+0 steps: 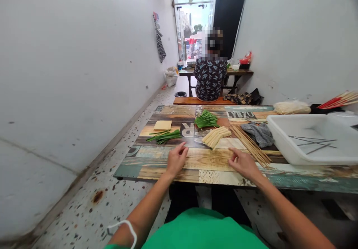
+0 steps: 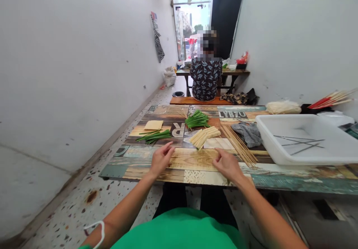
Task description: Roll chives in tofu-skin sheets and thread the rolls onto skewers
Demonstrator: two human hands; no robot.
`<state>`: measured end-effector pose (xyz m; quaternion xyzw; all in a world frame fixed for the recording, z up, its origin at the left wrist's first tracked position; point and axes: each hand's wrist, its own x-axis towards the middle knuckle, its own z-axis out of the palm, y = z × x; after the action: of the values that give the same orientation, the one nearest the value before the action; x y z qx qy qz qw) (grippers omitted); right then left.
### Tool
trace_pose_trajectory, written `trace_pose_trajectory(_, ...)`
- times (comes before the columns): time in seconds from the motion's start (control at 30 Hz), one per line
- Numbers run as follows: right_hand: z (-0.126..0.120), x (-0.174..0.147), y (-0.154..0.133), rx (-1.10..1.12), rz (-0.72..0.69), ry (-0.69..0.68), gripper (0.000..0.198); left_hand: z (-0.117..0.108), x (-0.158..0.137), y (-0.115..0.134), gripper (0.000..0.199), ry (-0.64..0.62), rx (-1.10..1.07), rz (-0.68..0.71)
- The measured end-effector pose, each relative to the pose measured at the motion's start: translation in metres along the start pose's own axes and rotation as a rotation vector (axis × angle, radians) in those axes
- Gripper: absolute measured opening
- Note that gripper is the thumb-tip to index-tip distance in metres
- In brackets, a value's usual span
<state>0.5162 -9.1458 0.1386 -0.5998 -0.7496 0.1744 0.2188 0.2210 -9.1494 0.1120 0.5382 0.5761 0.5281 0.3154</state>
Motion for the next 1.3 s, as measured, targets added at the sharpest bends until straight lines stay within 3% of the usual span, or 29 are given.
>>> trace_pose_trajectory(0.1, -0.033, 0.047, 0.024, -0.229, 0.113, 0.066, 0.041, -0.021, -0.001, -0.019, 0.035, 0.076, 0.273, 0.165)
trace_pose_trajectory(0.2, -0.052, 0.105, 0.045, -0.358, 0.195, 0.077, 0.034, -0.030, -0.003, -0.031, 0.035, 0.102, 0.362, 0.199)
trace_pose_trajectory(0.33, -0.056, 0.165, 0.065, -0.469, 0.271, 0.070, 0.043, -0.029, -0.004, -0.037, 0.035, 0.087, 0.374, 0.212)
trace_pose_trajectory(0.43, -0.052, 0.185, 0.073, -0.578, 0.267, 0.088, 0.051, -0.029, -0.003, -0.038, 0.032, 0.061, 0.362, 0.226)
trace_pose_trajectory(0.6, -0.048, 0.171, 0.063, -0.672, 0.204, 0.226, 0.034, -0.029, -0.002, -0.040, 0.029, 0.059, 0.338, 0.208)
trace_pose_trajectory(0.77, -0.040, 0.117, 0.045, -0.410, 0.163, 0.019, 0.035, -0.029, -0.002, -0.039, 0.028, 0.046, 0.328, 0.232)
trace_pose_trajectory(0.87, -0.034, 0.097, 0.028, -0.320, 0.027, -0.025, 0.029, -0.029, -0.003, -0.037, 0.027, 0.034, 0.343, 0.265)
trace_pose_trajectory(1.0, -0.013, 0.105, -0.027, -0.289, -0.218, -0.064, 0.027, -0.027, -0.004, -0.036, 0.027, 0.038, 0.358, 0.291)
trace_pose_trajectory(1.13, 0.035, 0.117, -0.101, -0.303, -0.504, -0.239, 0.024, -0.026, -0.006, -0.037, 0.026, 0.020, 0.372, 0.316)
trace_pose_trajectory(1.23, 0.060, 0.119, -0.124, -0.494, -0.454, -0.212, 0.026, -0.026, -0.007, -0.038, 0.026, 0.010, 0.378, 0.321)
trace_pose_trajectory(1.3, 0.058, 0.121, -0.116, -0.595, -0.313, -0.170, 0.028, -0.027, -0.007, -0.039, 0.025, 0.011, 0.377, 0.323)
